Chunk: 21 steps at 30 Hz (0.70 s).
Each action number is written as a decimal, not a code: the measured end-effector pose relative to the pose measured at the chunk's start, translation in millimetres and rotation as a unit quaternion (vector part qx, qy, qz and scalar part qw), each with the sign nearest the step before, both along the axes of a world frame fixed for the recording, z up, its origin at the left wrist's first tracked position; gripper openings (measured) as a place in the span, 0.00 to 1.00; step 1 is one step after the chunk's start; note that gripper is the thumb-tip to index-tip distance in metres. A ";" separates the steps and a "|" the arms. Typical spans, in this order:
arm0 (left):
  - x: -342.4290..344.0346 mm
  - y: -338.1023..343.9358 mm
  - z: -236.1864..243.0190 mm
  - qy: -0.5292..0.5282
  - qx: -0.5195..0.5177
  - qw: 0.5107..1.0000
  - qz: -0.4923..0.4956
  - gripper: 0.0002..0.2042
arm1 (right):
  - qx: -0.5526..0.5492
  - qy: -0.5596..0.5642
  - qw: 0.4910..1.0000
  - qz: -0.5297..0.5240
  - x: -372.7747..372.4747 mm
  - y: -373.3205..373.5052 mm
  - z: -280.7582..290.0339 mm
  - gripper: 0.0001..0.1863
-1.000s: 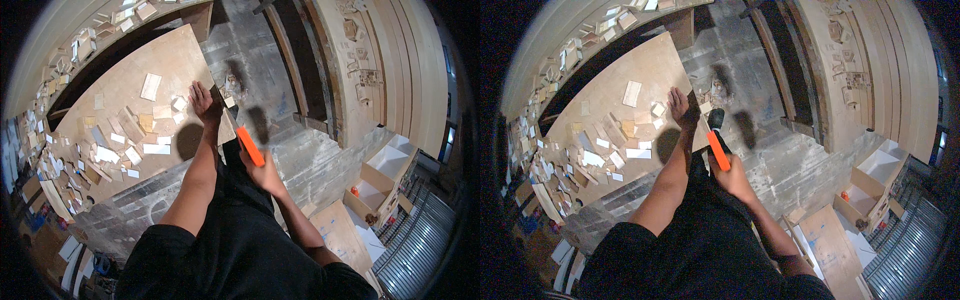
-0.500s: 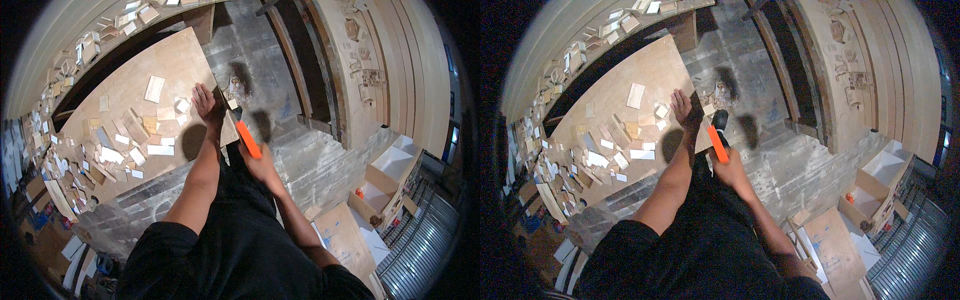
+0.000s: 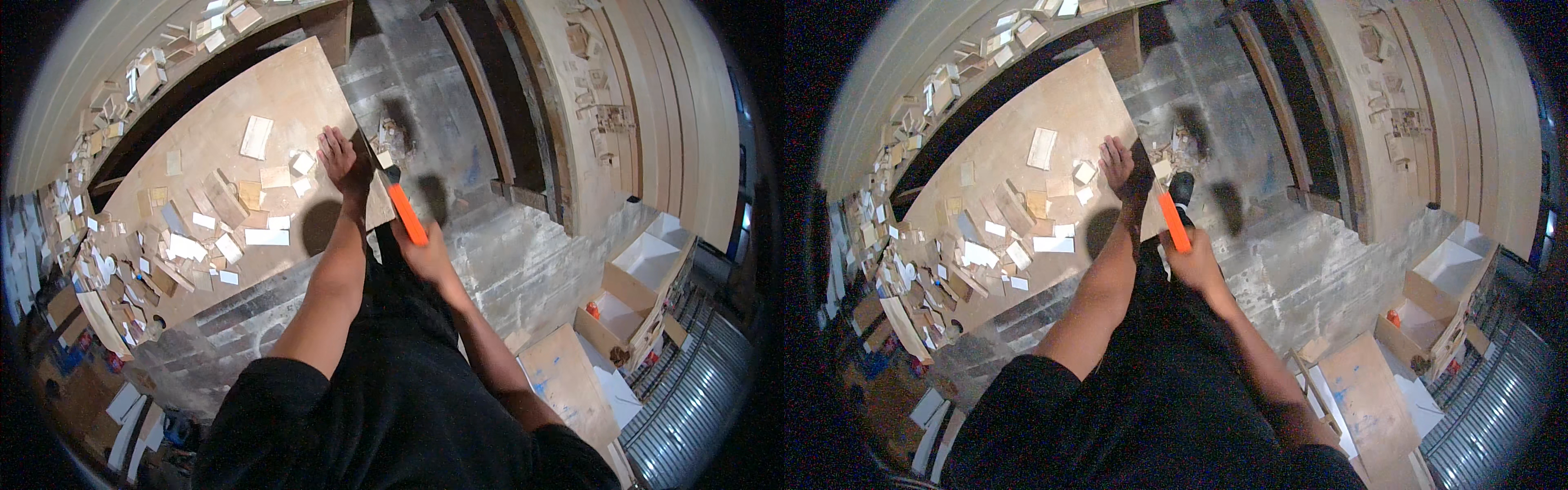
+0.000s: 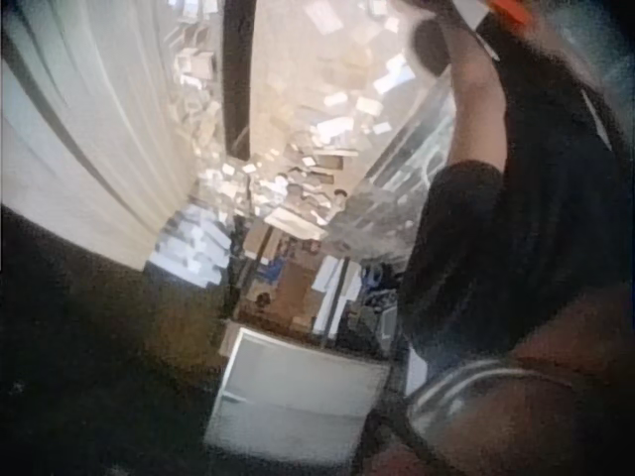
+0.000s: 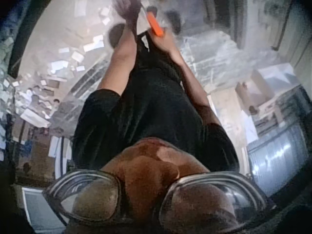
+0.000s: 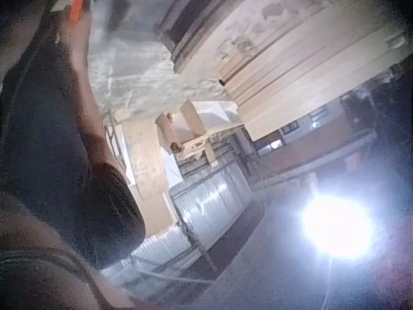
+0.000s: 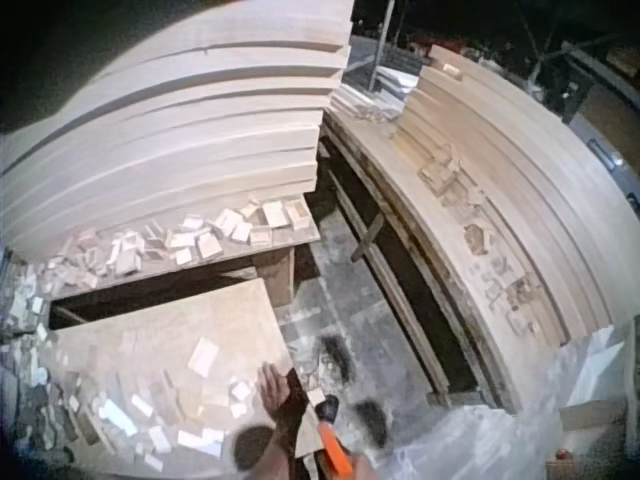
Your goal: The person saws a piece of wood using a hand saw on a workbench.
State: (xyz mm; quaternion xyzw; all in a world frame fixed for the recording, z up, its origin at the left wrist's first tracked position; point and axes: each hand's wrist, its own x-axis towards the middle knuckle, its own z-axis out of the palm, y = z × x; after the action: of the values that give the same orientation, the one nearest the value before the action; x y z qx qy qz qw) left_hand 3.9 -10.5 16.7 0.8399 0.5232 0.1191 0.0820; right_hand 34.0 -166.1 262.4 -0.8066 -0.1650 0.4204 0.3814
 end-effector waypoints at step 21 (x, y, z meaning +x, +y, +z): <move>-7.2 17.0 -21.9 -0.025 0.043 0.998 0.032 0.32 | 0.057 0.017 0.997 0.050 -2.5 5.6 -16.7 0.24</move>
State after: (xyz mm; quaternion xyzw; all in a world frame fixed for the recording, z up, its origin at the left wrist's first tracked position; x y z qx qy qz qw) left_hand -3.3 6.5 -5.1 0.8224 0.5416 0.1649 0.0550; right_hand 31.5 -160.6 245.7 -0.7668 -0.2223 0.4429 0.4079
